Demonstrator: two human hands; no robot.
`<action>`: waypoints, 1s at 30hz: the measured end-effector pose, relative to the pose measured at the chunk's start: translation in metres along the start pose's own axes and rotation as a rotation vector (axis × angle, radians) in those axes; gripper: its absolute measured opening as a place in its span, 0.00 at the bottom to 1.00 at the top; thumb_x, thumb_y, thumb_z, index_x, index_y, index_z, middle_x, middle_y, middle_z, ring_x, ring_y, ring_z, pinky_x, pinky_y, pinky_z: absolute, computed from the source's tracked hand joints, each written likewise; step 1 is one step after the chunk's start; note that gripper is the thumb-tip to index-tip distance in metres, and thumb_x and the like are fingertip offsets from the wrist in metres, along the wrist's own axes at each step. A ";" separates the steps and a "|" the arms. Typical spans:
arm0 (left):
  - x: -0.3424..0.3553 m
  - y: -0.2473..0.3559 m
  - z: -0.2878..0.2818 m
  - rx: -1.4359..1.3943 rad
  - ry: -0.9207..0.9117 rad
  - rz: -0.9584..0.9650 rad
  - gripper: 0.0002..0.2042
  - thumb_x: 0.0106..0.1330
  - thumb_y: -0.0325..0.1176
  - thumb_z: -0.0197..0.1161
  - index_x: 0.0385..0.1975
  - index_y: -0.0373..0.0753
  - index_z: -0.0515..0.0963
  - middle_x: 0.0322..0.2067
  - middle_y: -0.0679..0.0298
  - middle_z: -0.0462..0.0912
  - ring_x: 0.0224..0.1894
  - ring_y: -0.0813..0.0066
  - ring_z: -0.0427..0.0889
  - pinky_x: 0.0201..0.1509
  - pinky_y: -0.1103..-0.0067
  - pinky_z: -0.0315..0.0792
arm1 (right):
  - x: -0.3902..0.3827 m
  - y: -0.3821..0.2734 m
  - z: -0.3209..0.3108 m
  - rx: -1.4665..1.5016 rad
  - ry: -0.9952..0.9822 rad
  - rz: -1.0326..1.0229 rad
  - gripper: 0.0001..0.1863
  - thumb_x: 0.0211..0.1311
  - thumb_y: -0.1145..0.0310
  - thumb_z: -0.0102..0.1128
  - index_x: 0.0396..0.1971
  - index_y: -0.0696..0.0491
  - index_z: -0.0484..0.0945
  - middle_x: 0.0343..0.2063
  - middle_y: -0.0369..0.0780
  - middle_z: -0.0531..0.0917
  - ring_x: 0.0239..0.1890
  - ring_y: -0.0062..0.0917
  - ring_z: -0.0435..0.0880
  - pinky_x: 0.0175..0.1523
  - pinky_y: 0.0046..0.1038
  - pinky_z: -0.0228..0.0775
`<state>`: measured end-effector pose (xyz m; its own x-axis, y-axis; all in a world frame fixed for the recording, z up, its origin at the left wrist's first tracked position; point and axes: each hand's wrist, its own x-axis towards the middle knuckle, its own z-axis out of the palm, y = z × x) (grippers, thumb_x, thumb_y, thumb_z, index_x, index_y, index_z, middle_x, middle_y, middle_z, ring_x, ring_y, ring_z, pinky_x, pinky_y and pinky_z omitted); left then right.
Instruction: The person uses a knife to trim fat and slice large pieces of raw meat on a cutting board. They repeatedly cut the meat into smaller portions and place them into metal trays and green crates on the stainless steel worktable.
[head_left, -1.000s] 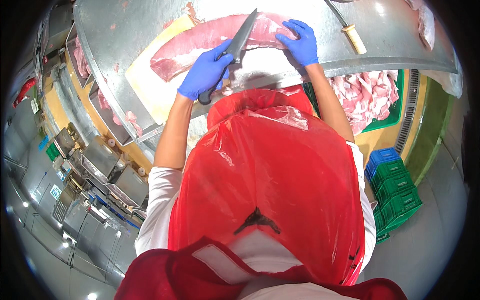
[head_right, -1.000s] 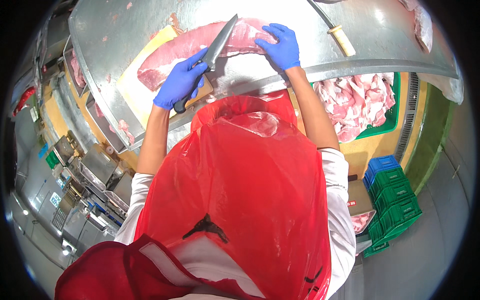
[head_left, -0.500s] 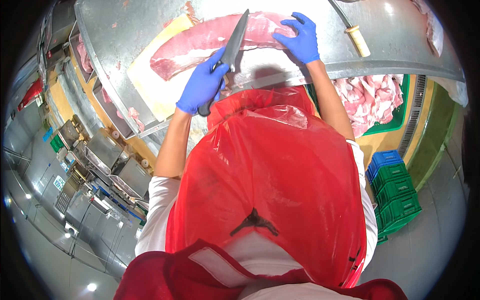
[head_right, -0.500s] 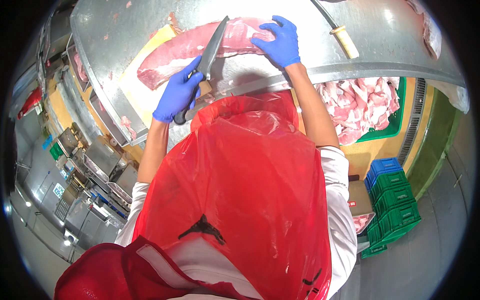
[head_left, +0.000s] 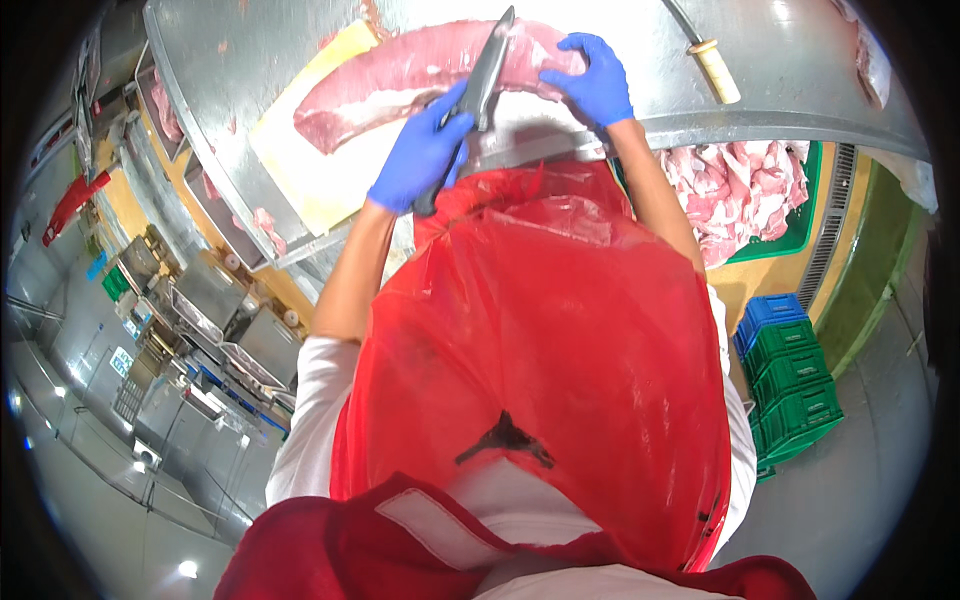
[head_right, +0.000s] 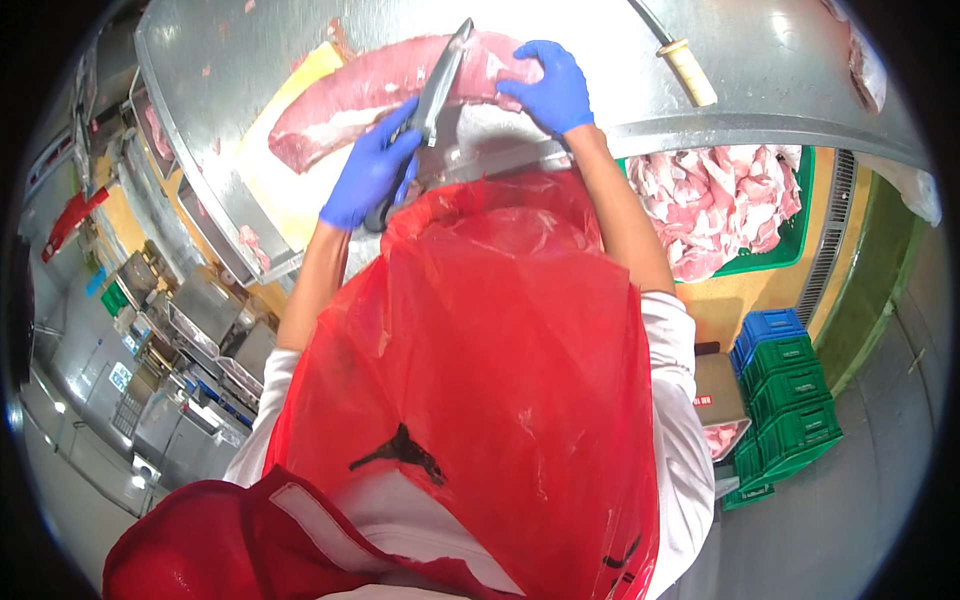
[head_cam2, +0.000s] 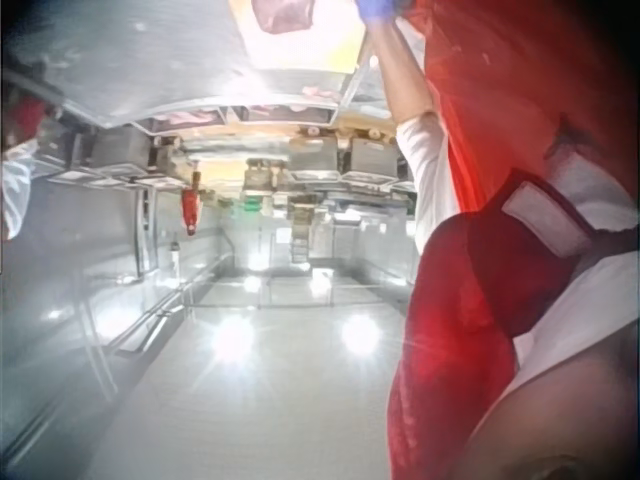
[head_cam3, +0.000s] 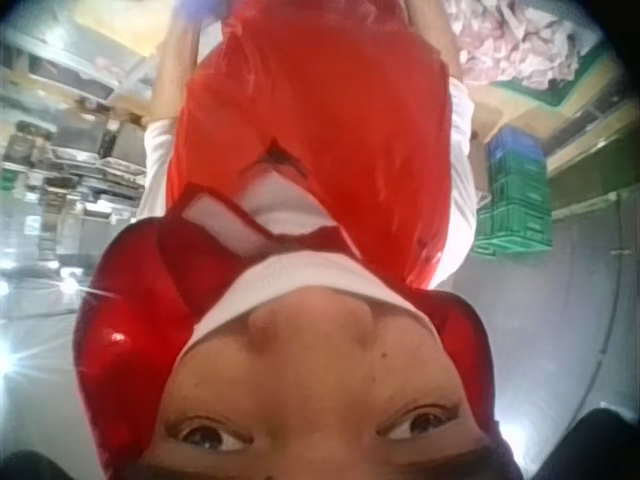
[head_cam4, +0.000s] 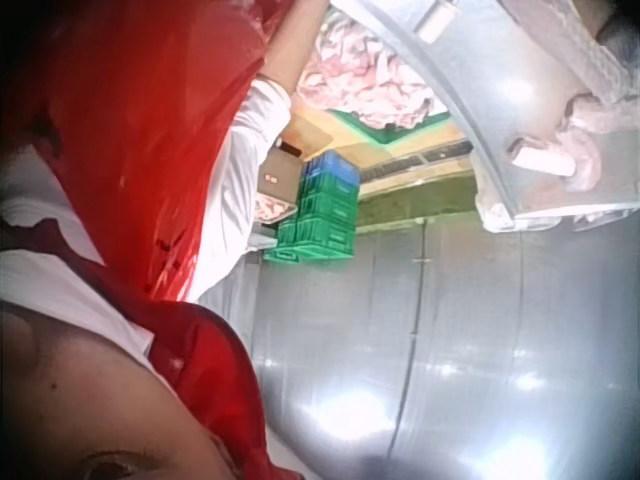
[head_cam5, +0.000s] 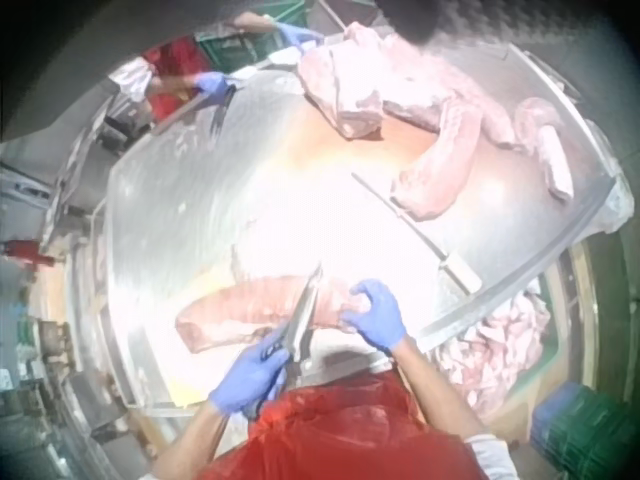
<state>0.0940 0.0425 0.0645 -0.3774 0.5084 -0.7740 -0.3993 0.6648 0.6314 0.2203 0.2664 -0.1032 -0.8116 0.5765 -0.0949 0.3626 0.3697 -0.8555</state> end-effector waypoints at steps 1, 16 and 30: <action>-0.006 -0.011 -0.006 -0.001 -0.024 0.016 0.28 0.77 0.34 0.56 0.75 0.42 0.60 0.22 0.67 0.76 0.15 0.84 0.70 0.18 0.83 0.68 | -0.003 0.004 0.003 0.002 0.011 0.003 0.29 0.43 0.53 0.81 0.45 0.50 0.81 0.49 0.43 0.83 0.55 0.39 0.81 0.62 0.38 0.73; 0.057 -0.004 -0.063 0.353 -0.216 0.112 0.27 0.76 0.39 0.57 0.73 0.45 0.65 0.21 0.69 0.72 0.16 0.84 0.67 0.22 0.82 0.66 | -0.016 0.009 0.001 0.130 0.161 0.064 0.38 0.45 0.58 0.83 0.55 0.59 0.78 0.49 0.46 0.84 0.53 0.32 0.83 0.61 0.32 0.75; 0.076 0.000 -0.052 0.507 -0.301 0.189 0.26 0.75 0.38 0.58 0.73 0.51 0.66 0.24 0.68 0.74 0.21 0.85 0.69 0.25 0.82 0.69 | -0.054 0.010 0.009 0.251 0.265 0.361 0.39 0.47 0.53 0.83 0.56 0.61 0.80 0.44 0.46 0.87 0.42 0.25 0.86 0.50 0.28 0.81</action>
<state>0.0225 0.0528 0.0086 -0.1215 0.7259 -0.6769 0.1267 0.6878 0.7148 0.2639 0.2321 -0.1114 -0.4989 0.8123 -0.3021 0.4507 -0.0546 -0.8910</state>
